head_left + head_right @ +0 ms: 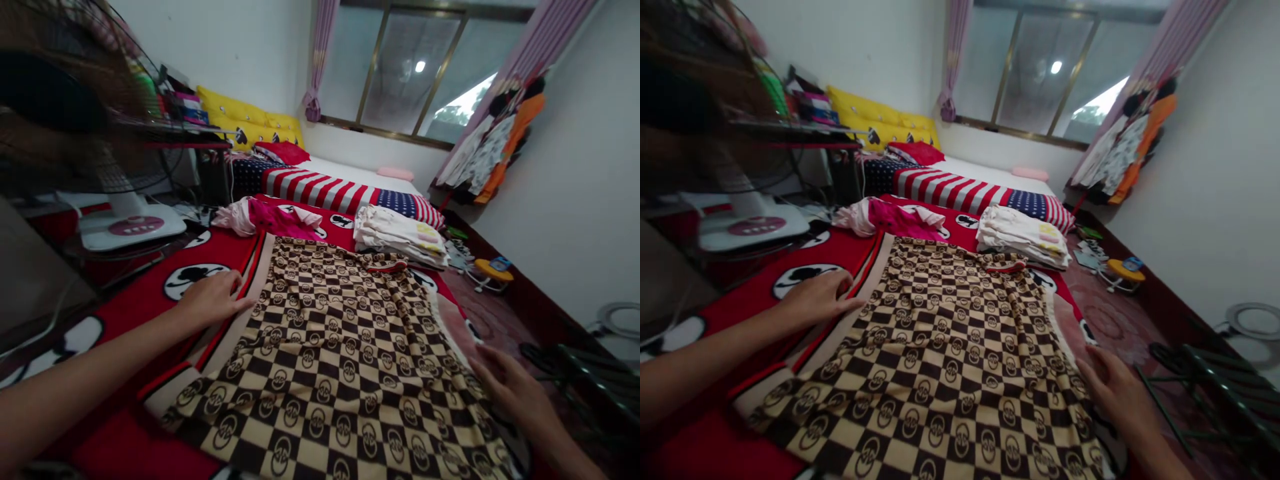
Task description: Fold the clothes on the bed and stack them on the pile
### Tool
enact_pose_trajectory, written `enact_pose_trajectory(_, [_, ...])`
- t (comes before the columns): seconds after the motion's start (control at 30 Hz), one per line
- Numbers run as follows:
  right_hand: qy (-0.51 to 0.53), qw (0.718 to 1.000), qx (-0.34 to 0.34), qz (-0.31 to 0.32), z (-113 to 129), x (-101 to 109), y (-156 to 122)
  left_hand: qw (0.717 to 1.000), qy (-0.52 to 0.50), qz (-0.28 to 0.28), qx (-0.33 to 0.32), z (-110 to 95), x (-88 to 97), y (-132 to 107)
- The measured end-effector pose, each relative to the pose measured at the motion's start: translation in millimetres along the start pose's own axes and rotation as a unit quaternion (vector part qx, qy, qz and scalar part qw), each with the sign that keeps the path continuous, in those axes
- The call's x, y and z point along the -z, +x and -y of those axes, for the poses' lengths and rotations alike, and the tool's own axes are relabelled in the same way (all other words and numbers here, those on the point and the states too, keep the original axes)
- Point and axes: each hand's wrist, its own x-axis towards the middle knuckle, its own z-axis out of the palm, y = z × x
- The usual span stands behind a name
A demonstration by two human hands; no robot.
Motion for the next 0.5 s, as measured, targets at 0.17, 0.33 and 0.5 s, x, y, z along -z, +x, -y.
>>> enact_pose_trajectory(0.17, [-0.031,0.997,0.069,0.011,17,-15,3,1.0,-0.002,0.024,0.01,-7,6.7,-21])
enact_pose_trajectory(0.33, [-0.02,0.992,0.123,0.025,22,-21,3,0.991,-0.114,-0.045,-0.06,-10,-5.8,-25])
enact_pose_trajectory(0.5, [0.002,0.991,0.128,0.042,26,-15,-1,0.976,-0.207,-0.065,-0.007,5,-13.2,-20])
